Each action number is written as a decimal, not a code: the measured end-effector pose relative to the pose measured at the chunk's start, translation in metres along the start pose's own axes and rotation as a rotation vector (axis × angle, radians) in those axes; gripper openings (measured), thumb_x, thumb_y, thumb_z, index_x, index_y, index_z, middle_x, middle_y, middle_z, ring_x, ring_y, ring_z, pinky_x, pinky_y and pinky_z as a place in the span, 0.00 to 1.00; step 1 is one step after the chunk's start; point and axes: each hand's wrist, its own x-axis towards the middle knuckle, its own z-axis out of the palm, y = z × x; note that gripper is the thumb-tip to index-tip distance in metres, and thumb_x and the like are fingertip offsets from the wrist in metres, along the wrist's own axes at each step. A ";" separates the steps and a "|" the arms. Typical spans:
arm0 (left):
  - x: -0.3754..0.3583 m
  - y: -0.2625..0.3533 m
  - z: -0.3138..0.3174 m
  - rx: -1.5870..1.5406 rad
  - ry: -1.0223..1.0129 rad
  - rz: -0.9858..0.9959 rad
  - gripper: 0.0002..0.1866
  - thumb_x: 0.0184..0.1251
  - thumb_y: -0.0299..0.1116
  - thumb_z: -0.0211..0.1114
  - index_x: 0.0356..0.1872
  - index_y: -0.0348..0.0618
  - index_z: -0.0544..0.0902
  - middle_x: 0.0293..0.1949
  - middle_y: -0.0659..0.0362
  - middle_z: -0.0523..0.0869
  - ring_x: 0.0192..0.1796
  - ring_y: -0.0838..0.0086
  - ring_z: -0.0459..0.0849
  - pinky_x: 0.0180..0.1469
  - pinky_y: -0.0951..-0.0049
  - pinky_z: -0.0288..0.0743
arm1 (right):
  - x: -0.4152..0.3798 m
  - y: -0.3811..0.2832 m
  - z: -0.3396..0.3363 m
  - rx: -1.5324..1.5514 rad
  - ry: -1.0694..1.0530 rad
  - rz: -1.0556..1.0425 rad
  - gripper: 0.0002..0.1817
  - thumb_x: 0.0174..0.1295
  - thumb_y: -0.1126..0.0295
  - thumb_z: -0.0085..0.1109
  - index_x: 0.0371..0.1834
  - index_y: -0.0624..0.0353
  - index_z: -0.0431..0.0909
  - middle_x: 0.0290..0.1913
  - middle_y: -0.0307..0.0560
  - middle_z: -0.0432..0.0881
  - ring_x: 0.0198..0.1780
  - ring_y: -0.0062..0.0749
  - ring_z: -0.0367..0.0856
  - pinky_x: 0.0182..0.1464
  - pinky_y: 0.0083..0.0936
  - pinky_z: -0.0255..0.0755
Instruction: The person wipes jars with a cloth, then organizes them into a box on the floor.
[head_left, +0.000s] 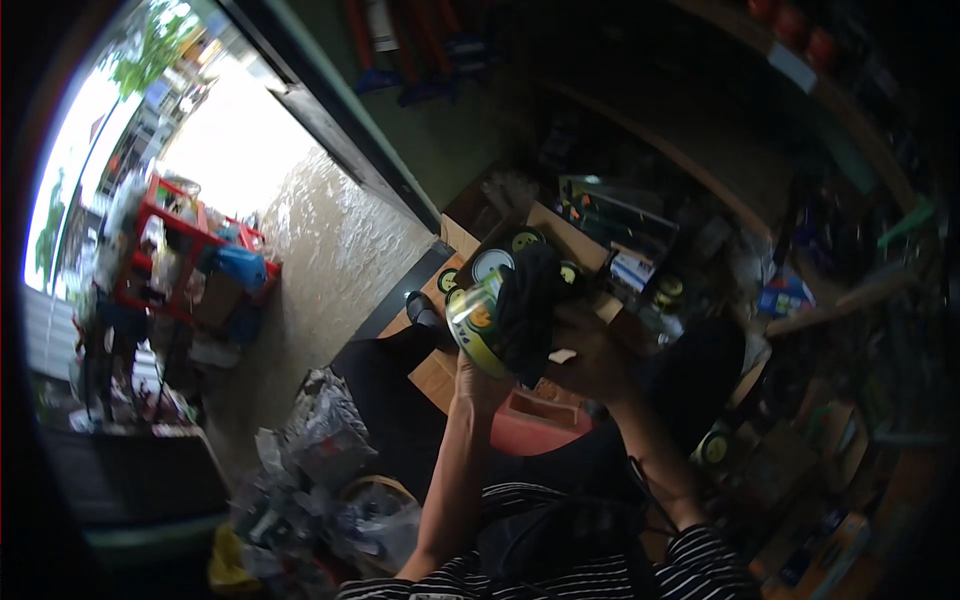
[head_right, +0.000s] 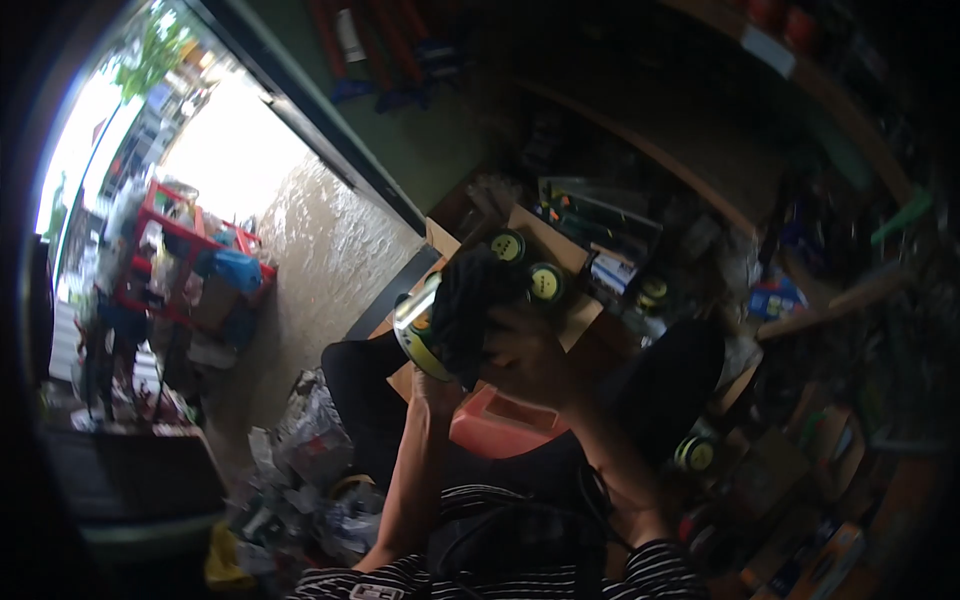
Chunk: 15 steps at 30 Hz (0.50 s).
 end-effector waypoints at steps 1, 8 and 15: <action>0.001 -0.004 0.005 -0.100 -0.085 -0.019 0.36 0.71 0.54 0.67 0.73 0.46 0.70 0.67 0.54 0.80 0.67 0.62 0.81 0.71 0.57 0.76 | 0.002 -0.008 0.002 -0.022 0.023 -0.023 0.16 0.55 0.62 0.76 0.45 0.55 0.90 0.51 0.50 0.84 0.52 0.47 0.83 0.55 0.41 0.77; 0.023 -0.028 0.028 -0.283 0.109 -0.014 0.22 0.83 0.38 0.53 0.71 0.39 0.76 0.66 0.48 0.81 0.61 0.65 0.85 0.68 0.70 0.76 | 0.031 -0.083 -0.013 -0.349 -0.421 -0.285 0.12 0.52 0.70 0.74 0.41 0.57 0.90 0.53 0.47 0.87 0.56 0.44 0.85 0.74 0.50 0.67; -0.016 -0.013 0.055 -0.240 -0.138 0.091 0.32 0.75 0.54 0.62 0.73 0.49 0.74 0.72 0.57 0.76 0.73 0.65 0.75 0.76 0.58 0.69 | 0.061 -0.096 0.002 -0.589 -0.386 -0.215 0.29 0.69 0.54 0.62 0.66 0.63 0.79 0.61 0.56 0.83 0.63 0.49 0.81 0.73 0.48 0.67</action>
